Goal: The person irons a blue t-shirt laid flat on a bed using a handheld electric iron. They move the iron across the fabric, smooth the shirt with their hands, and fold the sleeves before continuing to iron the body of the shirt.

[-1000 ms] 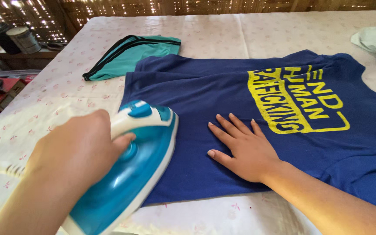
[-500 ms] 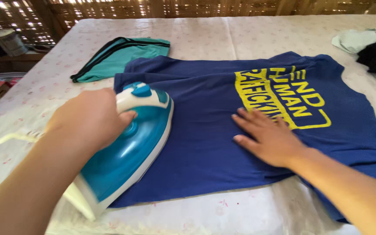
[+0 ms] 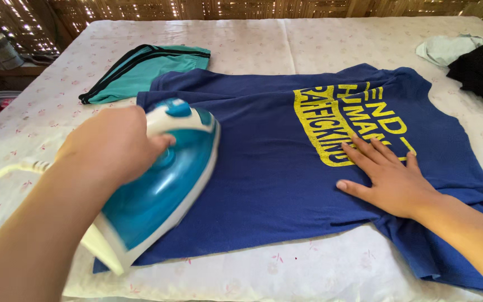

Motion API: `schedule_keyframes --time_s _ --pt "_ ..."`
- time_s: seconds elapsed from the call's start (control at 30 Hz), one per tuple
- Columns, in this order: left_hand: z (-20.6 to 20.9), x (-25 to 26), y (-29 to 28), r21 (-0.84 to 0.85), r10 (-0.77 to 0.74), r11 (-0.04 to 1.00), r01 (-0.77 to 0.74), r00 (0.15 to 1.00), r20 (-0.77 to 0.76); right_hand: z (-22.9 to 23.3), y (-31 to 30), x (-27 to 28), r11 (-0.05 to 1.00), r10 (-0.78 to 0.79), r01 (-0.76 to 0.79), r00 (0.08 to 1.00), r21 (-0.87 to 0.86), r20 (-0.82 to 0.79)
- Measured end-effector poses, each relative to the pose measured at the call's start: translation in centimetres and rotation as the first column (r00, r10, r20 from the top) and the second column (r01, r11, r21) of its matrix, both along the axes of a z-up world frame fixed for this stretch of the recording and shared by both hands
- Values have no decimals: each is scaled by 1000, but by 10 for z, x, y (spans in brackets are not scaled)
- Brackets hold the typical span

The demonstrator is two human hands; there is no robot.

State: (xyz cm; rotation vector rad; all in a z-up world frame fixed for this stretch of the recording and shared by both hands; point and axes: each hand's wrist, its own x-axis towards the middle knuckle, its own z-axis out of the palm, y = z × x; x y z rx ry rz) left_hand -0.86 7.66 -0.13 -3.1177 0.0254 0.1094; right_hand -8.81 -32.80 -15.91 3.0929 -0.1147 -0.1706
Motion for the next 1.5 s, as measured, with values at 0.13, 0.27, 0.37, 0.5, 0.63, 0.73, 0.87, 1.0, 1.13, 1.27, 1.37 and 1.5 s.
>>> schedule_keyframes --time_s 0.13,0.27,0.37,0.5,0.63,0.73,0.87,1.0,1.13,1.27,1.37,1.5 --pt "8 -28 0 83 -46 995 55 993 -107 0 -6 -14 995 96 -96 993 -3 65" --pt "12 -32 -3 92 -52 993 68 984 -168 7 -2 -14 995 97 -97 995 -21 4" --pt "8 -25 -8 87 -28 995 40 991 -129 13 15 -6 998 57 -56 998 -24 31" --pt "3 -6 -22 0 -35 999 35 999 -3 11 56 13 989 123 -132 985 66 125" --pt "1 5 -32 -62 9 998 -9 1000 -7 10 83 14 982 149 -158 985 104 90" --pt "5 -6 -30 -65 -18 998 17 1000 -17 9 86 12 981 162 -170 983 95 87" --pt "7 -39 -27 -13 -35 999 34 997 -71 5 84 9 983 174 -181 976 38 130" --pt "9 -47 -30 24 38 999 -34 987 -159 8 88 4 994 86 -93 989 56 118" --pt "8 -28 -38 -46 -15 999 13 999 -43 14 94 3 999 -24 22 999 50 42" --pt "1 9 -47 -125 -3 992 4 1000 9 18 98 4 995 -84 82 996 47 26" --pt "-1 16 -51 -125 4 992 -2 1000 14 13 93 7 993 -93 91 995 69 28" --pt "6 -9 -46 -102 -41 994 40 999 -7 10 63 14 992 -73 69 997 107 37"
